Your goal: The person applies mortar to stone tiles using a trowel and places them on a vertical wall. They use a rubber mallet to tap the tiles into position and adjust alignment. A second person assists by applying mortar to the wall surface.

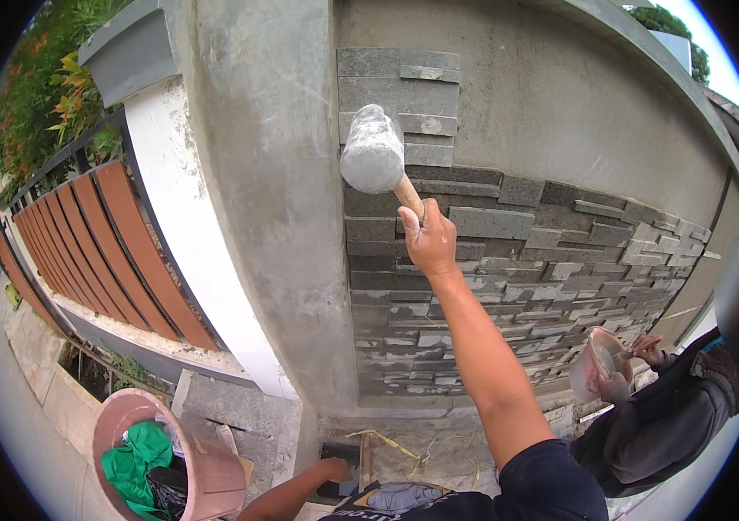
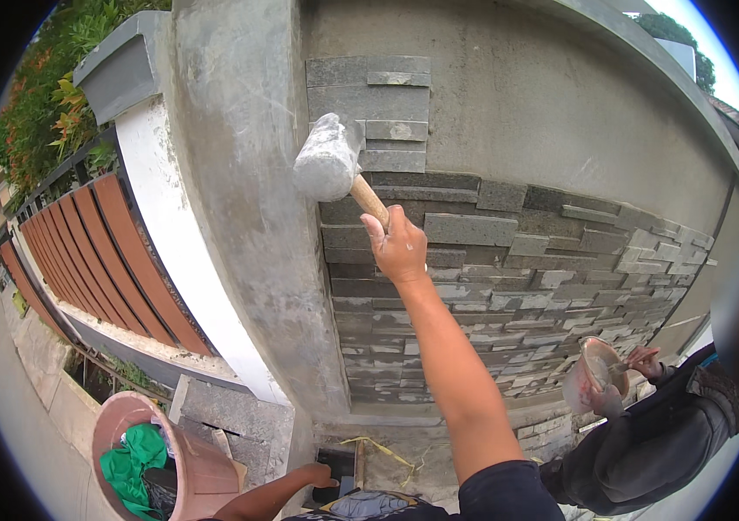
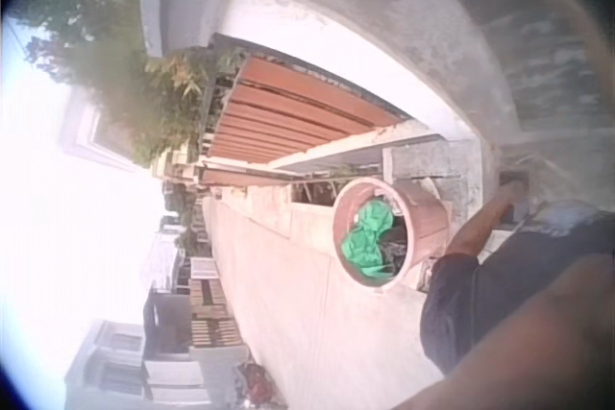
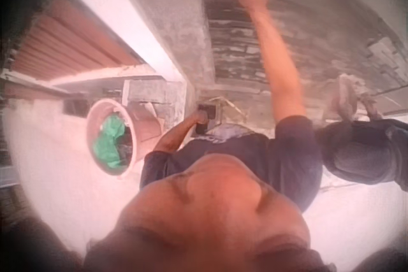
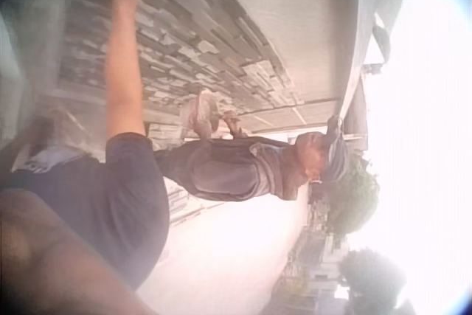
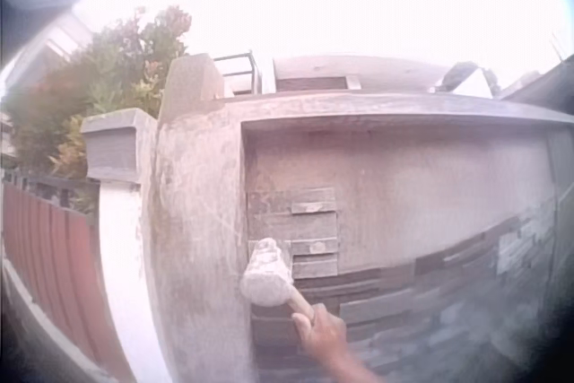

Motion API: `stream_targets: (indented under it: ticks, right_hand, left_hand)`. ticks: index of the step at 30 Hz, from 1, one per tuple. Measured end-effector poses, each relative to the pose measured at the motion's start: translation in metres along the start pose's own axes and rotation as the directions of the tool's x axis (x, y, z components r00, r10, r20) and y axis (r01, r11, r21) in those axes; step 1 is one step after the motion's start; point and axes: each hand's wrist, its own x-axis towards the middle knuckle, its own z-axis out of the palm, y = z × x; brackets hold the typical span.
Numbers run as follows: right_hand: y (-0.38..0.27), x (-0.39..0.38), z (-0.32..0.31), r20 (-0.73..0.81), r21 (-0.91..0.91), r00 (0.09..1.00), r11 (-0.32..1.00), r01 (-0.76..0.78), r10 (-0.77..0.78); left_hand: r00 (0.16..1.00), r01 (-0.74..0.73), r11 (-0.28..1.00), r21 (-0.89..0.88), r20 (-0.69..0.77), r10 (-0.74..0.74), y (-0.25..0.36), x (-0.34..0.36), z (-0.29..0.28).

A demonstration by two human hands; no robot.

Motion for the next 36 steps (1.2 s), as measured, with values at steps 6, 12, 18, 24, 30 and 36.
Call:
stream_targets:
  ticks: [6, 12, 18, 24, 30, 36]
  right_hand:
    - [-0.016, 0.0, -0.006, 0.102, 0.108, 0.989, 0.987, -0.116, 0.105]
    - [-0.018, -0.003, -0.014, 0.295, 0.121, 0.915, 0.94, -0.32, 0.274]
    - [0.006, -0.202, -0.052, 0.715, 0.0, 0.506, 0.723, -0.691, 0.483]
    - [0.02, -0.489, -0.163, 0.671, -0.709, -0.321, 0.452, -0.541, 0.669]
    - [-0.112, -0.827, -0.509, -0.07, -0.951, -0.846, -0.291, -0.103, 0.529]
    - [-0.162, -0.756, -0.522, -0.32, -0.444, -0.775, -0.809, -0.386, 0.545]
  left_hand:
    - [0.953, 0.261, 0.924, -0.28, 0.226, -0.201, -0.07, -0.006, 0.15]
    - [0.951, 0.306, 0.819, -0.486, 0.183, -0.247, -0.068, -0.015, 0.161]
    - [0.996, 0.042, 0.938, -0.344, 0.087, -0.012, -0.064, 0.018, 0.171]
    - [0.788, -0.476, 0.839, 0.264, -0.295, 0.54, -0.1, 0.052, 0.123]
    - [0.932, 0.238, 0.762, -0.602, 0.362, -0.005, -0.02, 0.026, 0.135]
    - [0.9, 0.388, 0.888, -0.246, 0.31, -0.307, -0.101, 0.031, -0.006]
